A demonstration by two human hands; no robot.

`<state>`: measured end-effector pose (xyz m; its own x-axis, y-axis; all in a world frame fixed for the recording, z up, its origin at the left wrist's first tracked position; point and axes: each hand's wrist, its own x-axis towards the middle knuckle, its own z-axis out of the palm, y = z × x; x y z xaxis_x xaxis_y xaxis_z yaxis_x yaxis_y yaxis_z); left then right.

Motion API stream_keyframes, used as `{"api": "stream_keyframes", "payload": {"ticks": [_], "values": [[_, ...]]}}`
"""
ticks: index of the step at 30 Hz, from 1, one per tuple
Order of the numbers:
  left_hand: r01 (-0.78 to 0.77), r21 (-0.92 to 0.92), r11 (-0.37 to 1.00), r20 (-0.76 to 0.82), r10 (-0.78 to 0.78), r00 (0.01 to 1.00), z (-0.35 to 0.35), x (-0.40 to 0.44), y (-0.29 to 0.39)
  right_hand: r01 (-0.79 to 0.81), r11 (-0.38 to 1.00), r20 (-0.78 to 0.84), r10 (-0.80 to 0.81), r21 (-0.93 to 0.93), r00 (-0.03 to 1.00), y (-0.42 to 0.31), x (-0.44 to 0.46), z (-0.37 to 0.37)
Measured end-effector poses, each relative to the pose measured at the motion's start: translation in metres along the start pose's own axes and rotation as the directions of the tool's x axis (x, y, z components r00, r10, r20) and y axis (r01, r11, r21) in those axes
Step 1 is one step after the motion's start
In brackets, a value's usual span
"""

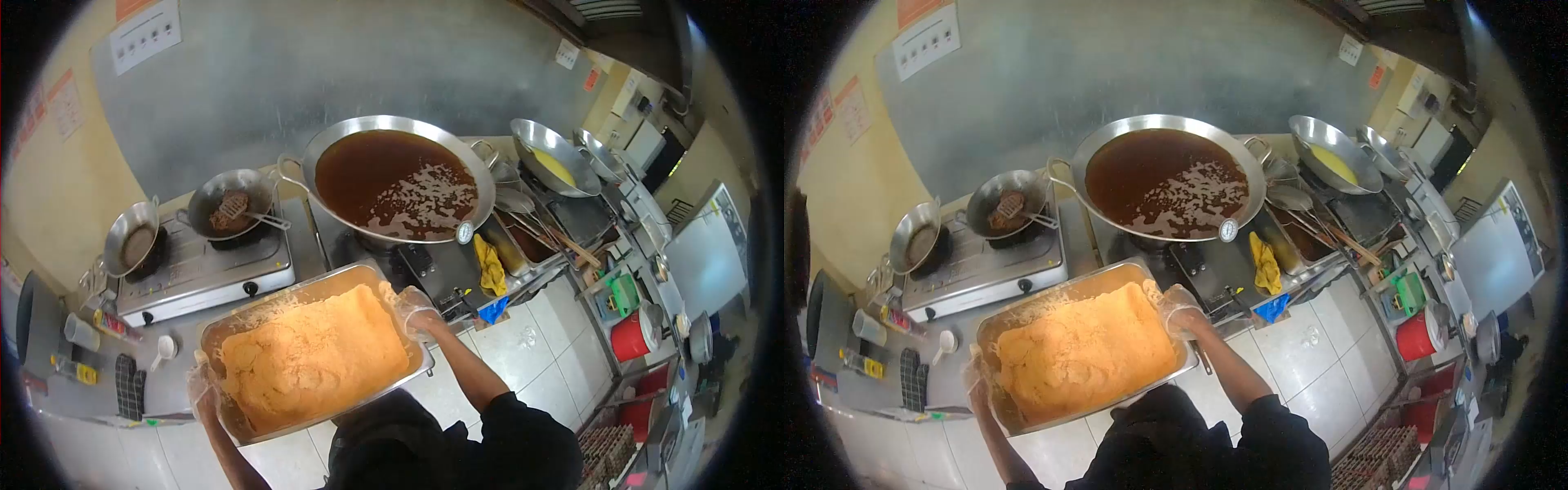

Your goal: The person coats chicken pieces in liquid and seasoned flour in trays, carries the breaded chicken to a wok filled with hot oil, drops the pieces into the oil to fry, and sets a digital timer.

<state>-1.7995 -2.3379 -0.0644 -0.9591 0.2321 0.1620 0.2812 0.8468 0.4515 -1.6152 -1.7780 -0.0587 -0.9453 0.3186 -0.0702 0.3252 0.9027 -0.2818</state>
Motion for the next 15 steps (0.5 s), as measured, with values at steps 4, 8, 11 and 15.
{"api": "stream_keyframes", "payload": {"ticks": [4, 8, 11, 15], "values": [[-0.074, 0.071, 0.995, 0.058, 0.07, 0.996, 0.006, 0.04, -0.012, -0.057, 0.993, -0.102, 0.067, 0.101, 0.993, -0.008, 0.011, 0.001], [-0.224, 0.171, 0.959, 0.104, 0.209, 0.972, 0.01, 0.06, -0.031, -0.242, 0.949, 0.102, 0.225, 0.204, 0.969, -0.028, 0.006, -0.023], [0.081, -0.362, 0.929, 0.264, 0.019, 0.964, 0.016, 0.073, -0.049, -0.096, 0.983, -0.049, 0.105, 0.155, 0.993, -0.002, 0.019, 0.031], [0.38, -0.646, 0.662, 0.385, -0.148, 0.911, -0.032, 0.064, 0.046, 0.072, 0.975, 0.215, -0.026, -0.211, 0.976, -0.057, -0.003, -0.033]]}}
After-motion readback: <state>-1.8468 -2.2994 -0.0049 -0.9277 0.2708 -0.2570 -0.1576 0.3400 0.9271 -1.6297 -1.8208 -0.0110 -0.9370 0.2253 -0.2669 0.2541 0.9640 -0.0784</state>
